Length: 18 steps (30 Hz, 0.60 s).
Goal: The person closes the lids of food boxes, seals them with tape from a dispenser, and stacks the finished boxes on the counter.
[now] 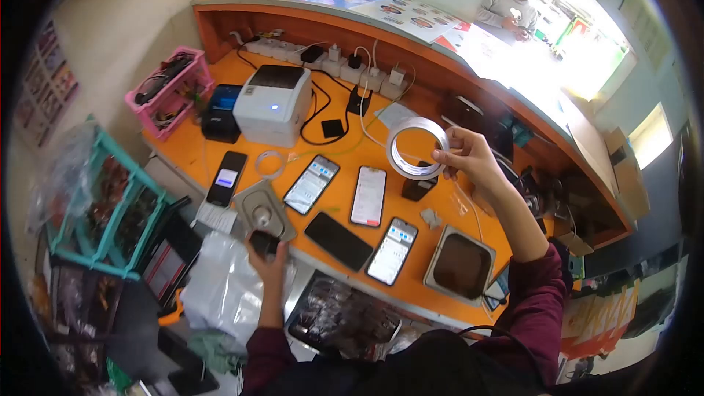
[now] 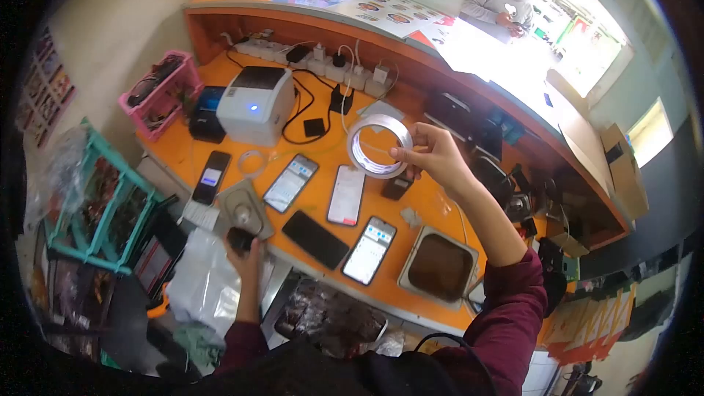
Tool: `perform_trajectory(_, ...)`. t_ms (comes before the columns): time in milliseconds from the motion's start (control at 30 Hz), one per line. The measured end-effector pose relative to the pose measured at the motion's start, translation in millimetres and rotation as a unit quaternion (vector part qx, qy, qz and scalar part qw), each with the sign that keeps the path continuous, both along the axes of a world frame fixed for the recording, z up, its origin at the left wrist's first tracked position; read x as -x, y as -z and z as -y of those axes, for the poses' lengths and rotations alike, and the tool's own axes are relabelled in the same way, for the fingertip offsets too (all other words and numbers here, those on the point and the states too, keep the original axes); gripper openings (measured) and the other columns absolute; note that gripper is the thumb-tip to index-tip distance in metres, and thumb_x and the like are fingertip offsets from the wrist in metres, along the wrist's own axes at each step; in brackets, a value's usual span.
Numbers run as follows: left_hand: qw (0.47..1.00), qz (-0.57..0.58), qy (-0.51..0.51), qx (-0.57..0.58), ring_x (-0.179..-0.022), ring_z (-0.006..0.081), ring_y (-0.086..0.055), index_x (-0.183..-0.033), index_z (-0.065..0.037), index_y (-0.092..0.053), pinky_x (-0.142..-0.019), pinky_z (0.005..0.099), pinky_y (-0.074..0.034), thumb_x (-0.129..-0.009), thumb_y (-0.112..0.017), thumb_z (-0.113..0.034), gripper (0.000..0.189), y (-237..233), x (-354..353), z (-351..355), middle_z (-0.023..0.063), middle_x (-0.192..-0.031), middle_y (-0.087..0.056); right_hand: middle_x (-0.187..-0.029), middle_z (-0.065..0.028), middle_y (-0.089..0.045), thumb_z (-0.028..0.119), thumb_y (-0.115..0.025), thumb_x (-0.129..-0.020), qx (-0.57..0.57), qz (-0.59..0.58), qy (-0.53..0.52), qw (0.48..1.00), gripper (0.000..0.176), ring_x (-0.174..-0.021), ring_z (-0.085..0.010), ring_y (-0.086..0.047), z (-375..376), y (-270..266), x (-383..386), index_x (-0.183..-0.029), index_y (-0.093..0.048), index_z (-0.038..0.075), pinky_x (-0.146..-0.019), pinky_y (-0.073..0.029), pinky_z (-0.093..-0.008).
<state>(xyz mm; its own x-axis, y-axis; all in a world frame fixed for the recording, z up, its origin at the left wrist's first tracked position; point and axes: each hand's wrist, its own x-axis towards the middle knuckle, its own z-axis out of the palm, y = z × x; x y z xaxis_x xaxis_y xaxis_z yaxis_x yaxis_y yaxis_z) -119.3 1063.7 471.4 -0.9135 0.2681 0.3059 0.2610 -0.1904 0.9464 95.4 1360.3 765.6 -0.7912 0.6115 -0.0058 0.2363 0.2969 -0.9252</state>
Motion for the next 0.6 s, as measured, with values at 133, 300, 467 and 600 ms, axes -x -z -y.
perform_trajectory(133,0.983,-0.171,0.072,0.014,-0.103,0.0222,-0.054,-0.125,-0.002,-0.042,-0.091,0.0341,-0.043,-0.064,-0.082,-0.013,0.074,-60.0,-34.1,8.9,0.0125,-0.112,-0.054,-0.076,-0.0026,-0.06,0.01,-0.07,-0.081,0.042,-0.115,-0.032,0.992,0.023,-0.063,-0.0086,-0.059,103.5,2.9,-43.4,-0.095,-0.055,0.0,-0.056,-0.049,-0.0216)
perform_trajectory(300,0.901,0.12,0.377,-0.181,-0.118,0.0204,-0.047,-0.135,-0.005,-0.033,-0.1,0.034,-0.038,-0.076,-0.073,-0.009,0.071,-151.7,-155.0,64.4,0.0096,-0.127,-0.046,-0.087,-0.0114,-0.057,0.008,-0.07,-0.077,-0.275,-0.155,-0.067,0.946,0.021,-0.067,-0.0224,-0.063,248.8,48.4,-104.9,-0.089,-0.056,-0.001,-0.061,-0.048,-0.0305)
perform_trajectory(467,0.865,0.171,0.434,-0.183,-0.122,0.0221,-0.043,-0.144,-0.012,-0.02,-0.101,0.0388,-0.037,-0.085,-0.065,-0.031,0.076,-158.2,-263.1,190.5,0.0087,-0.135,-0.04,-0.094,-0.0155,-0.055,0.001,-0.065,-0.078,-0.305,-0.18,-0.145,0.924,0.022,-0.076,-0.0303,-0.06,377.7,82.7,-182.0,-0.095,-0.052,-0.004,-0.065,-0.048,-0.0331)
perform_trajectory(600,0.909,0.114,0.35,-0.193,-0.122,0.0259,-0.045,-0.147,-0.02,-0.009,-0.101,0.0439,-0.038,-0.084,-0.056,-0.054,0.085,-168.8,-334.9,278.1,0.0093,-0.138,-0.037,-0.106,-0.018,-0.047,0.0,-0.064,-0.078,-0.249,-0.23,-0.228,0.913,0.019,-0.075,-0.0265,-0.057,458.6,90.5,-224.1,-0.09,-0.05,-0.004,-0.065,-0.046,-0.0341)
